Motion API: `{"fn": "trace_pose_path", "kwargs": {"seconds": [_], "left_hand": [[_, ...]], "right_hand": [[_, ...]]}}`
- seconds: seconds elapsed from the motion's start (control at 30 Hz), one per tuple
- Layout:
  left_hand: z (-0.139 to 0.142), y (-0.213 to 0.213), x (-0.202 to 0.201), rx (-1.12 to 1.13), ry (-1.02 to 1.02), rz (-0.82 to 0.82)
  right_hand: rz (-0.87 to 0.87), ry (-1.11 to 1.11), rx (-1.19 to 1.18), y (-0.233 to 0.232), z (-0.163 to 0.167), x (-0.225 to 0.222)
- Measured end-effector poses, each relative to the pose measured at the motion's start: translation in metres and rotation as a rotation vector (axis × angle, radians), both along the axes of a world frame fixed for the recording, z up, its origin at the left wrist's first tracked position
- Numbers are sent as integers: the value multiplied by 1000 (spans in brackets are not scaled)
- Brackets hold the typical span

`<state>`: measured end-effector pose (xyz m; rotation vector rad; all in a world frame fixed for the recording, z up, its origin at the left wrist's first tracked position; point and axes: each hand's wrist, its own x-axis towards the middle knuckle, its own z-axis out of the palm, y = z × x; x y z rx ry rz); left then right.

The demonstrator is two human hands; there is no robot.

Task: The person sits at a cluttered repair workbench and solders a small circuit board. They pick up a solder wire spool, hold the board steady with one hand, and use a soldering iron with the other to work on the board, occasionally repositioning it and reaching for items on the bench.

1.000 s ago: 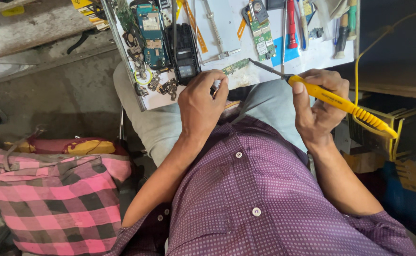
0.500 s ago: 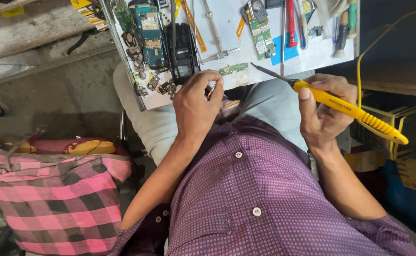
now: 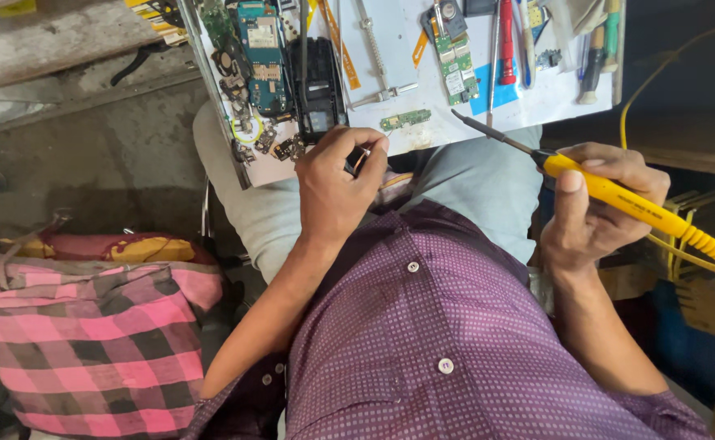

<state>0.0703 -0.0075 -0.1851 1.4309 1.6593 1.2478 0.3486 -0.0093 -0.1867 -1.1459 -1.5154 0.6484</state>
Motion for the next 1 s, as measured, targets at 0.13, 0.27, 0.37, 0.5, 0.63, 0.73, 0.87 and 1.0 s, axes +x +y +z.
{"fn": "trace_pose_path", "kwargs": {"seconds": [0.13, 0.27, 0.37, 0.5, 0.63, 0.73, 0.87, 1.0], "left_hand": [[1, -2, -2, 10, -12, 11], [1, -3, -5, -13, -54, -9], [-1, -4, -6, -13, -50, -6], [-2, -6, -7, -11, -62, -19], [0, -7, -8, -8, -90, -58], [2, -8, -8, 0, -85, -90], [1, -8, -7, -11, -76, -97], [0, -10, -5, 7, -34, -80]], "right_hand": [[-7, 15, -19, -2, -1, 2], [-8, 14, -22, -2, 0, 1], [-4, 14, -26, -2, 1, 0], [6, -14, -11, -1, 2, -1], [12, 7, -17, 0, 2, -2], [16, 27, -17, -2, 2, -3], [16, 34, -17, -3, 1, -3], [15, 47, -11, -4, 0, -2]]}}
